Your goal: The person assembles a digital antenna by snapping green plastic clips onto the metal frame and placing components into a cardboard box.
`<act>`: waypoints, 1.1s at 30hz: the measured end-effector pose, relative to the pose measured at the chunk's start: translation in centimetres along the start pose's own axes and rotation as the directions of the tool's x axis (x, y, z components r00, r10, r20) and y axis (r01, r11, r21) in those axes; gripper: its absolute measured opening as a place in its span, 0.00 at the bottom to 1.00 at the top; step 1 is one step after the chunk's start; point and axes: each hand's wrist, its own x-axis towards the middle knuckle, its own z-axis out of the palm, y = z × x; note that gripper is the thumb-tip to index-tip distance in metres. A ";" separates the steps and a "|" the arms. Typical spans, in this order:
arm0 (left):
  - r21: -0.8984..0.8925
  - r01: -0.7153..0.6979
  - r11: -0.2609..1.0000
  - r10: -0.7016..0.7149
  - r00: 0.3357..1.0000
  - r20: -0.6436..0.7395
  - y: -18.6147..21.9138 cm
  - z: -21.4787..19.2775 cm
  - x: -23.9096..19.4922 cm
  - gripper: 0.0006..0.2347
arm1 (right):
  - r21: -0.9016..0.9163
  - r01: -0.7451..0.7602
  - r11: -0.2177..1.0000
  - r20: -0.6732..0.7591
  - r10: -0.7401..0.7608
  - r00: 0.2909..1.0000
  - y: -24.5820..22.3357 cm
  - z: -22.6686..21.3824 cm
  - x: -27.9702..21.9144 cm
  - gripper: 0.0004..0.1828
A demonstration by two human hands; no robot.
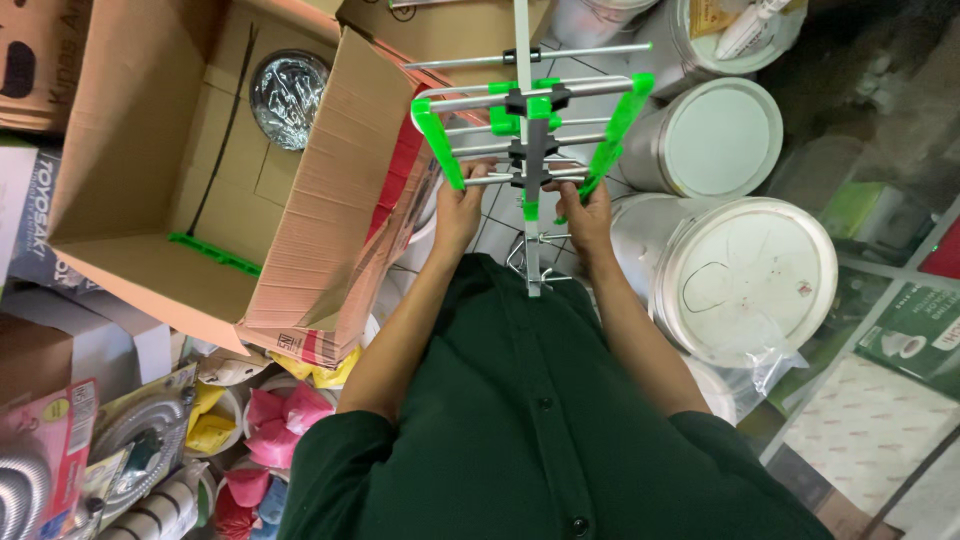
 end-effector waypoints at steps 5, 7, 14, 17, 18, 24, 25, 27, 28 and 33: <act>-0.134 0.116 0.984 -0.113 0.993 0.036 -1.6 0.3 0.2 0.10 | 0.347 -0.020 0.938 -0.053 0.041 0.998 -0.7 0.3 0.1 0.17; -0.160 0.109 0.981 -0.104 0.994 0.038 -1.9 0.2 0.4 0.09 | 0.289 -0.044 0.956 -0.047 0.060 0.997 -0.4 -0.6 -0.1 0.13; -0.151 0.165 0.975 -0.156 0.986 0.064 -0.5 0.0 -0.2 0.11 | 0.132 -0.088 0.987 -0.076 0.098 0.992 -0.6 -1.3 0.5 0.10; -0.142 0.156 0.977 -0.146 0.986 0.078 -0.3 0.0 -0.2 0.11 | 0.136 -0.095 0.986 -0.084 0.107 0.991 -0.5 -1.4 0.6 0.11; -0.135 0.148 0.980 -0.139 0.987 0.079 -0.4 -0.1 -0.3 0.10 | 0.140 -0.090 0.986 -0.078 0.102 0.992 -0.5 -1.5 0.5 0.11; -0.253 0.143 0.957 -0.128 0.989 0.075 -1.4 0.3 0.0 0.10 | 0.136 -0.059 0.989 -0.068 0.068 0.995 -1.0 -0.9 0.3 0.14; -0.267 0.181 0.947 -0.169 0.983 0.066 -1.6 0.3 0.0 0.11 | 0.142 -0.051 0.989 -0.099 0.066 0.993 -1.1 -0.7 0.2 0.17; -0.295 0.255 0.921 -0.252 0.966 0.050 -2.1 0.1 -0.3 0.12 | 0.176 -0.019 0.984 -0.186 0.052 0.981 -0.9 -0.6 0.0 0.19; -0.301 0.285 0.910 -0.286 0.957 0.043 -2.2 0.1 -0.7 0.12 | 0.204 0.007 0.979 -0.242 0.043 0.969 -0.7 -0.6 -0.1 0.19; -0.341 0.288 0.895 -0.259 0.957 0.129 -1.9 0.7 -3.2 0.11 | 0.196 0.013 0.980 -0.321 0.052 0.946 -0.4 -2.2 -0.9 0.15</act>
